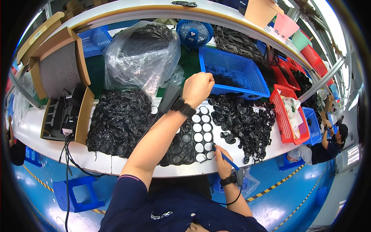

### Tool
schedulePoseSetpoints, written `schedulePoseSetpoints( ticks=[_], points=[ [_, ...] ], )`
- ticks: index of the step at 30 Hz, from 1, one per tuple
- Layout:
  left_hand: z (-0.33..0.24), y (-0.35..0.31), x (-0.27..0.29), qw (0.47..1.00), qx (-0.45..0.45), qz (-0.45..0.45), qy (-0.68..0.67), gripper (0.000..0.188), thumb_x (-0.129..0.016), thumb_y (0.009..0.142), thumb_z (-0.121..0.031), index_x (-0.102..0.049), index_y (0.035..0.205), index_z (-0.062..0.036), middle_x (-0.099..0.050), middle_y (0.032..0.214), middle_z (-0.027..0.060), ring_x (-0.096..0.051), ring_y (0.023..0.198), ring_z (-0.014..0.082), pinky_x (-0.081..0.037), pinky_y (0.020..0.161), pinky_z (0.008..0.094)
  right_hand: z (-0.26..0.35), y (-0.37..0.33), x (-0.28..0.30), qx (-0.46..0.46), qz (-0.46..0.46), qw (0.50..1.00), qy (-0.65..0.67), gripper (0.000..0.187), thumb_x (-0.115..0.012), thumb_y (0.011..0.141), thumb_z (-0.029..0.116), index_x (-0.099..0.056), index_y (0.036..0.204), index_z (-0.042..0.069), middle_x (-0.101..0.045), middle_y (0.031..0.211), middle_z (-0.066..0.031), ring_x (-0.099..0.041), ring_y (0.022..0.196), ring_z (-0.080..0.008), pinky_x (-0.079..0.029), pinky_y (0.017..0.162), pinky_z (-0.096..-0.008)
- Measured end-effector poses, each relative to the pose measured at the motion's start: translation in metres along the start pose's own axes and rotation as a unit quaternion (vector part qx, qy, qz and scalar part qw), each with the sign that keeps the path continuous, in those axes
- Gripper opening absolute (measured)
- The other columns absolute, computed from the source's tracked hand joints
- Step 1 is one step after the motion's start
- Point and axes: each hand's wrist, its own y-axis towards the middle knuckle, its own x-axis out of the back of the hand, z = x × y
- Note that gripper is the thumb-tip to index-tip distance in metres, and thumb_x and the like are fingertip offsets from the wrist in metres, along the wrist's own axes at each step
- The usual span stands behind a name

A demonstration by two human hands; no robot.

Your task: The recorder uses a blue tool to inspect and sort black rubber gaskets from a plastic grid into a container.

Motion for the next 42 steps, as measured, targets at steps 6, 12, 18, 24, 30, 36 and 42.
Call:
schedulePoseSetpoints(
  ticks=[6,12,18,24,30,36,42],
  points=[
    [0.042,0.059,-0.079,0.980,-0.049,0.049,0.187,0.012,-0.068,0.077,-0.018,-0.075,0.085,-0.0115,-0.070,0.085,0.0104,-0.065,0.089,0.0329,-0.049,0.082,0.0484,-0.002,-0.002,0.001,-0.020,-0.011,0.999,0.025,0.023,-0.056,0.097,0.015,-0.068,0.110,0.000,-0.063,0.077,-0.0071,-0.056,0.066,-0.0138,-0.044,0.063,-0.0279],
    [0.063,0.065,-0.093,0.978,-0.037,0.080,0.190,0.013,-0.070,0.076,-0.019,-0.075,0.085,-0.0117,-0.067,0.098,0.0108,-0.062,0.092,0.0340,-0.047,0.087,0.0488,-0.004,-0.001,0.004,0.026,-0.067,0.997,-0.029,0.024,-0.054,0.098,0.015,-0.067,0.111,-0.001,-0.058,0.082,-0.0045,-0.052,0.071,-0.0112,-0.041,0.066,-0.0258],
    [0.073,0.064,-0.083,0.980,-0.070,0.089,0.162,0.015,-0.061,0.079,-0.011,-0.075,0.084,-0.0120,-0.067,0.098,0.0032,-0.060,0.097,0.0319,-0.048,0.082,0.0536,-0.009,0.003,0.003,0.038,-0.069,0.997,-0.023,0.027,-0.053,0.099,0.018,-0.067,0.113,0.000,-0.061,0.086,-0.0069,-0.052,0.069,-0.0136,-0.042,0.064,-0.0271],
    [0.069,0.051,-0.078,0.976,-0.085,0.017,0.200,0.017,-0.061,0.081,-0.014,-0.075,0.092,-0.0152,-0.066,0.104,0.0018,-0.061,0.099,0.0296,-0.048,0.081,0.0553,-0.012,0.010,0.005,-0.127,-0.104,0.965,0.206,0.031,-0.053,0.101,0.026,-0.063,0.119,0.001,-0.056,0.078,0.0019,-0.041,0.056,-0.0019,-0.032,0.049,-0.0185],
    [0.063,0.043,-0.059,0.990,-0.057,0.056,0.118,0.032,-0.063,0.084,-0.018,-0.068,0.115,-0.0169,-0.066,0.113,0.0020,-0.059,0.110,0.0310,-0.047,0.084,0.0580,-0.009,0.013,0.007,-0.129,-0.104,0.966,0.200,0.029,-0.055,0.101,0.026,-0.064,0.117,0.003,-0.052,0.073,0.0045,-0.038,0.055,-0.0004,-0.029,0.047,-0.0176],
    [0.061,0.027,-0.051,0.987,-0.045,0.076,0.137,0.035,-0.064,0.085,-0.021,-0.064,0.120,-0.0140,-0.059,0.125,0.0051,-0.059,0.110,0.0296,-0.048,0.086,0.0507,-0.006,0.022,0.013,-0.161,-0.097,0.962,0.200,0.031,-0.055,0.100,0.026,-0.064,0.116,0.001,-0.059,0.079,-0.0008,-0.045,0.055,-0.0025,-0.032,0.045,-0.0180],
    [0.025,-0.033,0.005,0.979,-0.099,0.076,0.159,0.030,-0.064,0.087,-0.021,-0.063,0.116,-0.0099,-0.058,0.125,0.0105,-0.058,0.111,0.0305,-0.047,0.088,0.0453,-0.017,0.036,0.046,-0.105,-0.135,0.983,0.061,0.031,-0.057,0.099,0.028,-0.066,0.113,0.002,-0.059,0.071,-0.0015,-0.048,0.052,-0.0042,-0.037,0.045,-0.0206]
  ],
)
